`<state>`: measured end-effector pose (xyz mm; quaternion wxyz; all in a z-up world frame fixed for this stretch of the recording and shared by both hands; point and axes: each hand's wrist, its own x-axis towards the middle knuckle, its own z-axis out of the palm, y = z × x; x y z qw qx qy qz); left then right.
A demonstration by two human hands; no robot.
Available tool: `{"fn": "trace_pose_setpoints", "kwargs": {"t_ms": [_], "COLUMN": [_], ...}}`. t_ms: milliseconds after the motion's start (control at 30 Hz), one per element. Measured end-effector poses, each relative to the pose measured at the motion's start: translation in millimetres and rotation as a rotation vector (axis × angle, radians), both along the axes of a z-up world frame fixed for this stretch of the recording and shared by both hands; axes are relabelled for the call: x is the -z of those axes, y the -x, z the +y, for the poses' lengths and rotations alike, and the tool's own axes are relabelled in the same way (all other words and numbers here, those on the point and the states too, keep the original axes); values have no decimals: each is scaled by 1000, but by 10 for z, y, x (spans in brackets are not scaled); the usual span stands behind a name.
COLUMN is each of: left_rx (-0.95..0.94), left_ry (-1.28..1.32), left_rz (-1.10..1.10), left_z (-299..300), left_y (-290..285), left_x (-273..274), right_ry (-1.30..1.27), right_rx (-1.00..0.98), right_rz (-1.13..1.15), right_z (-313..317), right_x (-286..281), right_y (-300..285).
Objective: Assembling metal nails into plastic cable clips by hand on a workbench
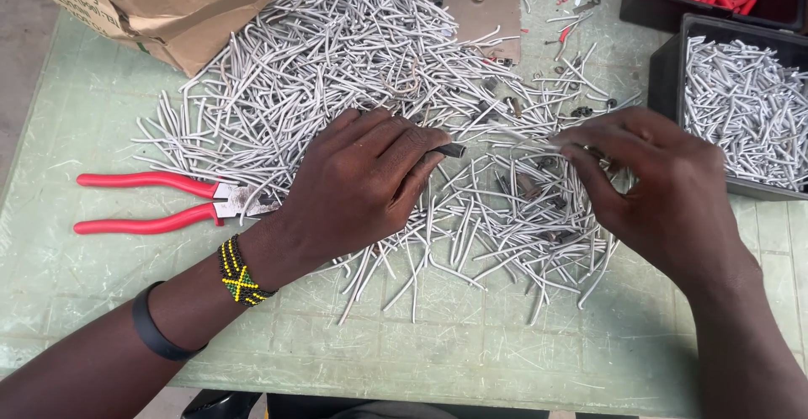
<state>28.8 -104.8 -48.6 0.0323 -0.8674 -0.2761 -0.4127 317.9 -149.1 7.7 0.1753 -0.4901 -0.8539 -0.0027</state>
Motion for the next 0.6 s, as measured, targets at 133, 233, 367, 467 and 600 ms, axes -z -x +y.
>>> {"fn": "trace_pose_setpoints", "kwargs": {"t_ms": [133,233,367,467,600], "left_rx": [52,76,94,96,85], "left_ry": [65,110,133,141,181], "left_rz": [-81,-125,-122,-138,-155], "left_z": [6,-4,-74,-91,-75], "left_y": [-7,-24,-53,-63,-53], "left_x": [-42,-62,-84,-81,-78], "right_ry": [-182,-155,-142,-162,-163], "right_rx": [42,64,25,3,23], "right_rz": [232,401,595,595,672], "right_z": [-55,-62,-133,-144,-177], "right_x": [-17,94,120,117,104], "right_y": [43,104,337,350,355]}}
